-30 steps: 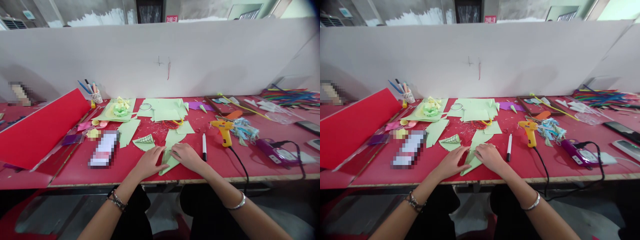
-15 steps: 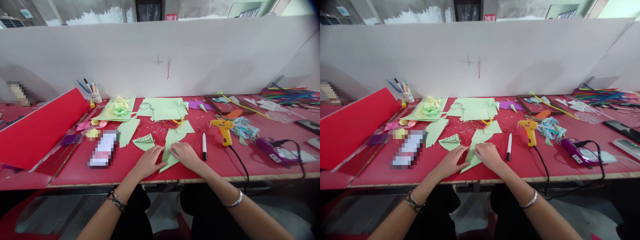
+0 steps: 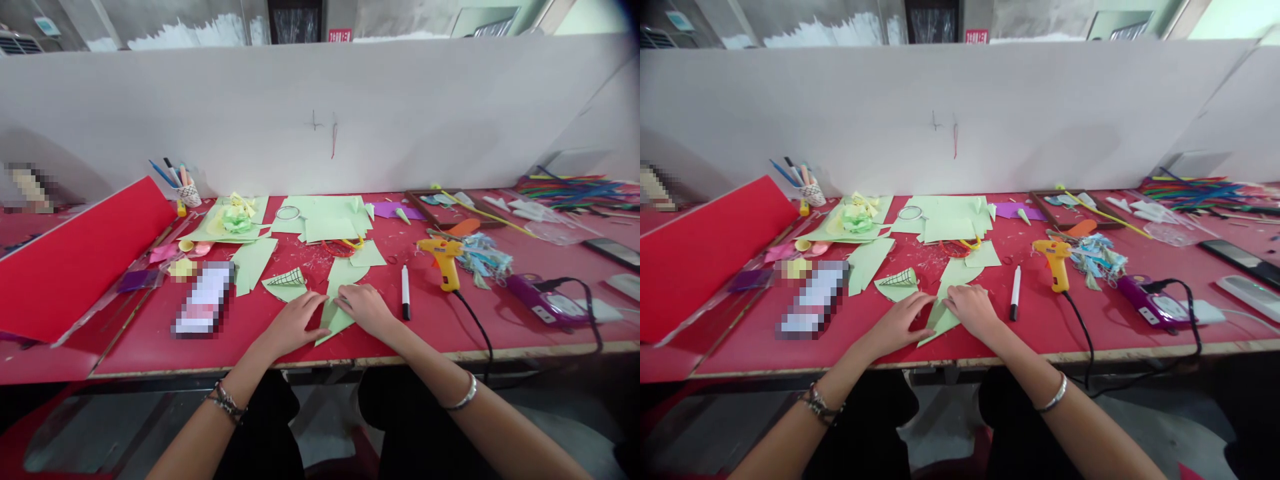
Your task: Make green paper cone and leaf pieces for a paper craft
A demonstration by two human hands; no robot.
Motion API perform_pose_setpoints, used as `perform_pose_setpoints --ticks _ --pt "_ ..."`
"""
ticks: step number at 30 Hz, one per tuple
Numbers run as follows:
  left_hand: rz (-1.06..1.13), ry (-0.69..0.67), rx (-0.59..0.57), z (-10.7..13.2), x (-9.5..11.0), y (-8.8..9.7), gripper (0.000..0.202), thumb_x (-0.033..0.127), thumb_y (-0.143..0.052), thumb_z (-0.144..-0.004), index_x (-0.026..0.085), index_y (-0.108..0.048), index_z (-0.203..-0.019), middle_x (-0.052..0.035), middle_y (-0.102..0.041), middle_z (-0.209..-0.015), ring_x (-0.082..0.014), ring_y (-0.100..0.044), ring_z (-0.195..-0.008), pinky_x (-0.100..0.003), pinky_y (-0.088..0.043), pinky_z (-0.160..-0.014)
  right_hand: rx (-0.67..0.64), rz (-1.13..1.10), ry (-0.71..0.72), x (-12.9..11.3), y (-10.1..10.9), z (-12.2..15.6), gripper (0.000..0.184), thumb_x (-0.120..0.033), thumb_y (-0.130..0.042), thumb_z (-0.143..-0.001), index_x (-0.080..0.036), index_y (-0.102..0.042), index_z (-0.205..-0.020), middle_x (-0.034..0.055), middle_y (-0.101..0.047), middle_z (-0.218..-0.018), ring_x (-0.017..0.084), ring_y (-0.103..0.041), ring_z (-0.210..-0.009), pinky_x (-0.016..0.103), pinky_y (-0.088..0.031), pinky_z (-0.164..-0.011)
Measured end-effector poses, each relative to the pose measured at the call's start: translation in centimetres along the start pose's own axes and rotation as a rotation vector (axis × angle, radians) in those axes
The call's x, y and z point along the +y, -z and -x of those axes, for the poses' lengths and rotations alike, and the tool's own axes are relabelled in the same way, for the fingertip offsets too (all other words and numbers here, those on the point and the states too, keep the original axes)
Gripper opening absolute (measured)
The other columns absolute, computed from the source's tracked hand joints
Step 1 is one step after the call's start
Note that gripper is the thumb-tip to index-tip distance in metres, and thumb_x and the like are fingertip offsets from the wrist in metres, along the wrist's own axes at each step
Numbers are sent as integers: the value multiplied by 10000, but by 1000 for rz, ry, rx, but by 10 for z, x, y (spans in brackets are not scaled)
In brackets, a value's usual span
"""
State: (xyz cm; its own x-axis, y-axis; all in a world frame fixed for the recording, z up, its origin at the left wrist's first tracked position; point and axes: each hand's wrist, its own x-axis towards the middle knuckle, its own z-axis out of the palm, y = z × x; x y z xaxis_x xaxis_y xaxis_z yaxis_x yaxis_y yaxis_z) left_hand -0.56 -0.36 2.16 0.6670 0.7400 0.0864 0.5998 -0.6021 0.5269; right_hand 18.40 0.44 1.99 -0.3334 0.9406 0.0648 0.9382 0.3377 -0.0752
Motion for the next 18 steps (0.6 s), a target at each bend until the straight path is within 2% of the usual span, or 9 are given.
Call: perform_pose_setpoints --ticks 7,18 --pt "-6 -19 -26 9 -3 4 550 509 -505 -745 213 -411 -1200 -88 -437 -1222 -233 -423 -1108 -356 -360 -929 -2 -7 21 -1 1 0 188 -302 -423 -857 -172 -532 -776 38 -626 -732 154 -563 -661 244 -260 -574" --pt "-33 -80 -120 7 -3 15 542 474 -545 -724 221 -452 -1194 -82 -430 -1207 -225 -424 -1097 -339 -360 -935 20 -12 22 -2 -4 -1 186 -256 -404 -859 -172 -538 -759 29 -628 -736 151 -572 -694 249 -267 -599"
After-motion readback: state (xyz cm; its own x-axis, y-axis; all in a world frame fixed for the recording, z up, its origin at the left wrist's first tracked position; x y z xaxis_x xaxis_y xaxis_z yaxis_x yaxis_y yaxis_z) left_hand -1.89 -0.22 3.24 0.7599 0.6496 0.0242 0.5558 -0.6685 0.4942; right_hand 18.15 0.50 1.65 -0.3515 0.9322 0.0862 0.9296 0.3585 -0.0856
